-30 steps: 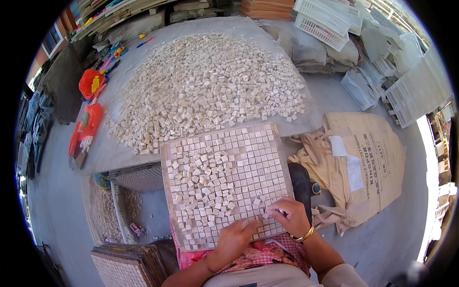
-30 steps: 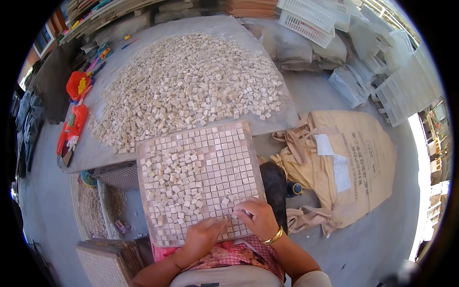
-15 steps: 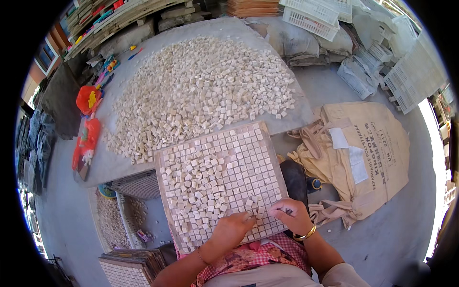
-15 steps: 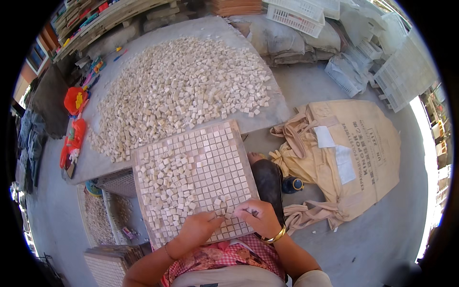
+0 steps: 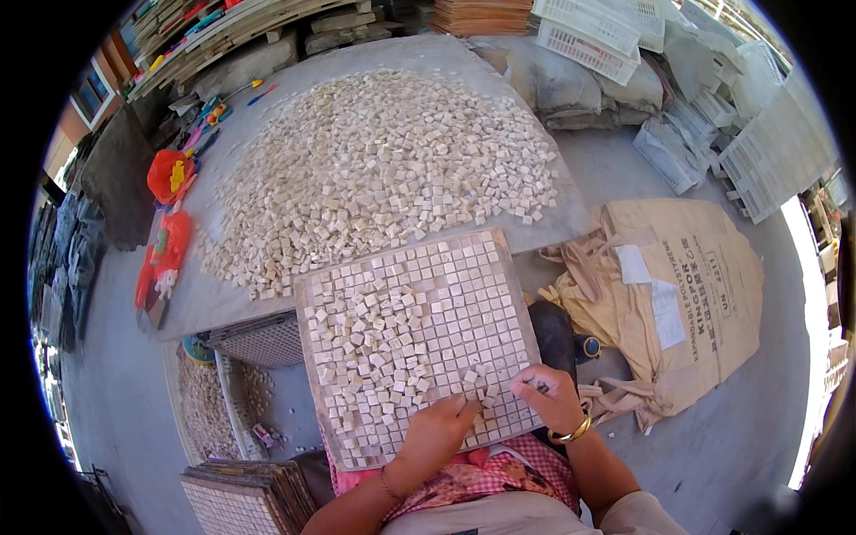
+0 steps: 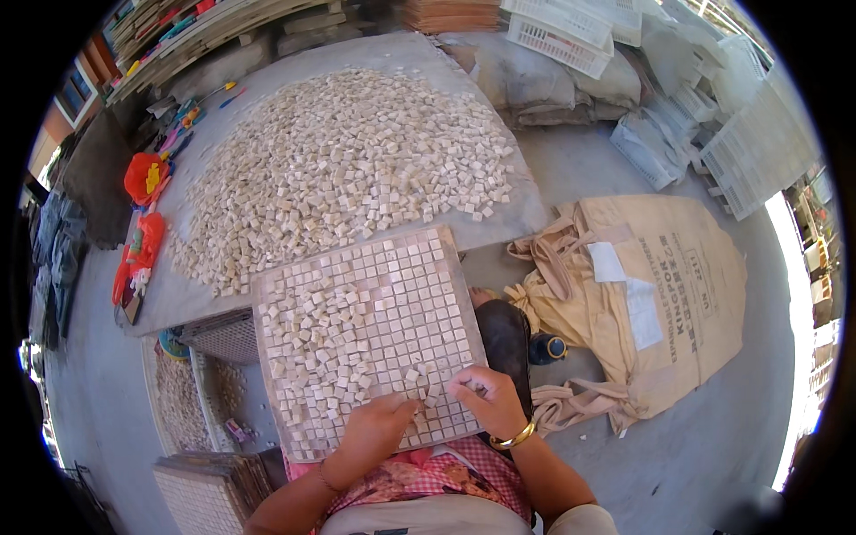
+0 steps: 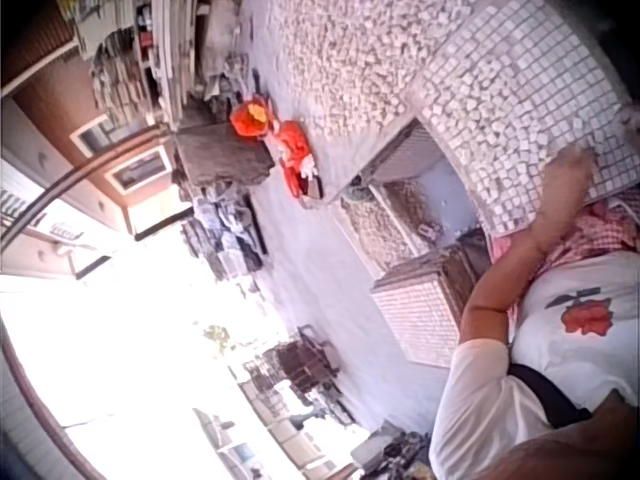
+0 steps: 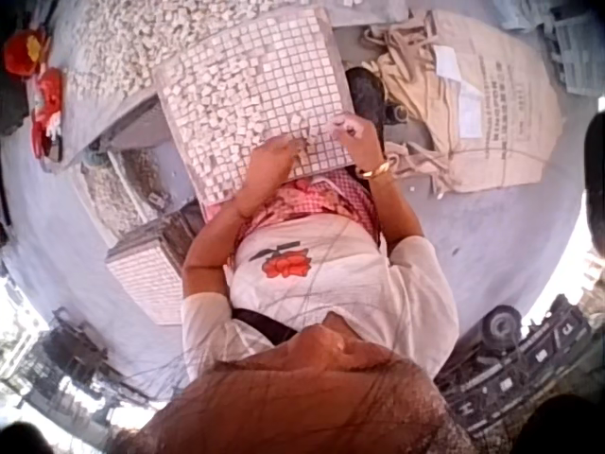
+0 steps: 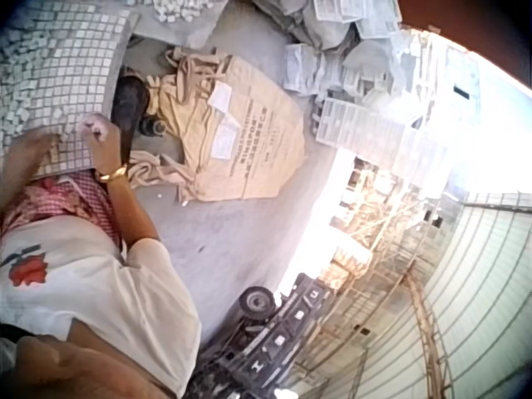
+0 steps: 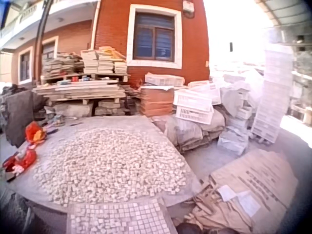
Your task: The person sits on the floor and places small, white, cube-shaped pieces into a grid-like tray. They pick up pieces from a large pile on a nearby table and arrange them into the tray's compartments.
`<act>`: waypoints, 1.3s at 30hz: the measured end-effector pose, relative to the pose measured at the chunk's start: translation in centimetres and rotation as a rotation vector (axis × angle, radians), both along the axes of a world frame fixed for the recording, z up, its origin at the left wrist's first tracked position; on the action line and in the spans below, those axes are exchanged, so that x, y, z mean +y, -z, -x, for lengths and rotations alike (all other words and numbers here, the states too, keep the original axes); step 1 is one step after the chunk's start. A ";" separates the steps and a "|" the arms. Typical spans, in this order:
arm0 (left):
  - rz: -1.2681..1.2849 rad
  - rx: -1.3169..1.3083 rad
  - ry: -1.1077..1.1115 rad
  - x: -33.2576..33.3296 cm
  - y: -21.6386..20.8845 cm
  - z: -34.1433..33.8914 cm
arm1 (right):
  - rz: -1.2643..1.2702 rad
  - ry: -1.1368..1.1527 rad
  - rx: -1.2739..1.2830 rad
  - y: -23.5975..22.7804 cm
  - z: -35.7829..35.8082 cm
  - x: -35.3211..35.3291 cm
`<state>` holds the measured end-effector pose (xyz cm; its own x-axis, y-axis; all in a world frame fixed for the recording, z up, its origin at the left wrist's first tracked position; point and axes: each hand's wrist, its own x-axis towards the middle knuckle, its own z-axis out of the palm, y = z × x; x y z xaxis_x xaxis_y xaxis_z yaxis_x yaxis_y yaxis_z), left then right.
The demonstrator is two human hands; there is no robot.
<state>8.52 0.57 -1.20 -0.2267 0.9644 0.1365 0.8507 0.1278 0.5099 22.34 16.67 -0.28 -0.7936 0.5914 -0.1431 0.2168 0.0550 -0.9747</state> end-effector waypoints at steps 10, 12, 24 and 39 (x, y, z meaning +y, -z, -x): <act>-0.030 -0.024 0.014 -0.1 0.4 0.2 | 0.258 0.066 -0.037 0.1 -0.2 0.7; -0.026 -0.041 0.026 -0.3 0.7 0.2 | 0.291 0.094 -0.019 0.6 -0.2 0.8; 0.023 -1.181 -0.106 -0.9 -0.2 1.4 | 0.723 0.200 0.196 0.1 1.2 0.9; -0.098 -2.634 -0.540 -4.5 1.5 0.6 | -0.410 -0.437 0.184 -4.3 8.3 -7.6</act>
<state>7.89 -3.91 -2.73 -0.0027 0.8304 -0.5572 -0.9938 -0.0643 -0.0909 14.05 9.09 4.03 -0.9647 0.1841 0.1883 -0.0795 0.4780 -0.8747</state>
